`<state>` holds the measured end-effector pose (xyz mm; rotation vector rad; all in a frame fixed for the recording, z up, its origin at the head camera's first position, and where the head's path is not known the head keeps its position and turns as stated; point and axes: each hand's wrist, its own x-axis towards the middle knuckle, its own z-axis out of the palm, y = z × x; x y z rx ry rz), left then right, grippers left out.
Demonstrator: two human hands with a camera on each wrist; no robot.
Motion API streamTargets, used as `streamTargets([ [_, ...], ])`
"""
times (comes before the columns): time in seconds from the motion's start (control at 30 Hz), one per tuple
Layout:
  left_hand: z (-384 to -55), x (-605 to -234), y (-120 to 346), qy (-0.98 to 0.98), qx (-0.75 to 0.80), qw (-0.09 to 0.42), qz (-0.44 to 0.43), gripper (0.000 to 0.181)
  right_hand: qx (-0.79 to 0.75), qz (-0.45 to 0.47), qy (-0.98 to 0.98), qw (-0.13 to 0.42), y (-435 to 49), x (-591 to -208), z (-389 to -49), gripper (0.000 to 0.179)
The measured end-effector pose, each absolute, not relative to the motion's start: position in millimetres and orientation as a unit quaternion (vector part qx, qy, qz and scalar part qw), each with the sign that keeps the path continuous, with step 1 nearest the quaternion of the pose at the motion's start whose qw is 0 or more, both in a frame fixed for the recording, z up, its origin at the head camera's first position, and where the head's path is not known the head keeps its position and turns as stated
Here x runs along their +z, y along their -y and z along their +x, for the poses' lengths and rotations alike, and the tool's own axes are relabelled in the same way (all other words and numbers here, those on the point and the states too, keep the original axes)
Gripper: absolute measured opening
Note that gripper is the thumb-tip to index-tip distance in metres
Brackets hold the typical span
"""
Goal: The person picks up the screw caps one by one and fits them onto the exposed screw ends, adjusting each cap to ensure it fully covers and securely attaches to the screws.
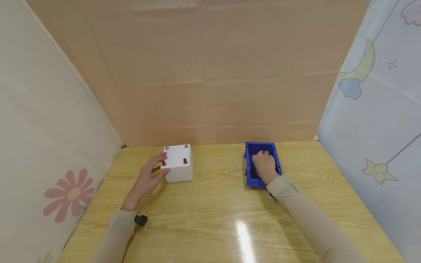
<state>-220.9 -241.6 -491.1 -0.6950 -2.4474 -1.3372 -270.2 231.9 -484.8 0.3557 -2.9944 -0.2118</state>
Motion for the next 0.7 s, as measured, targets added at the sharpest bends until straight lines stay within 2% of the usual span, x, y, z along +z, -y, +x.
streamTargets([
  [0.7,-220.6,-490.6,241.9,0.846,-0.463,0.127,-0.234,0.049,-0.073,0.112,0.989,0.059,-231.1,-488.4,-271.9,0.011],
])
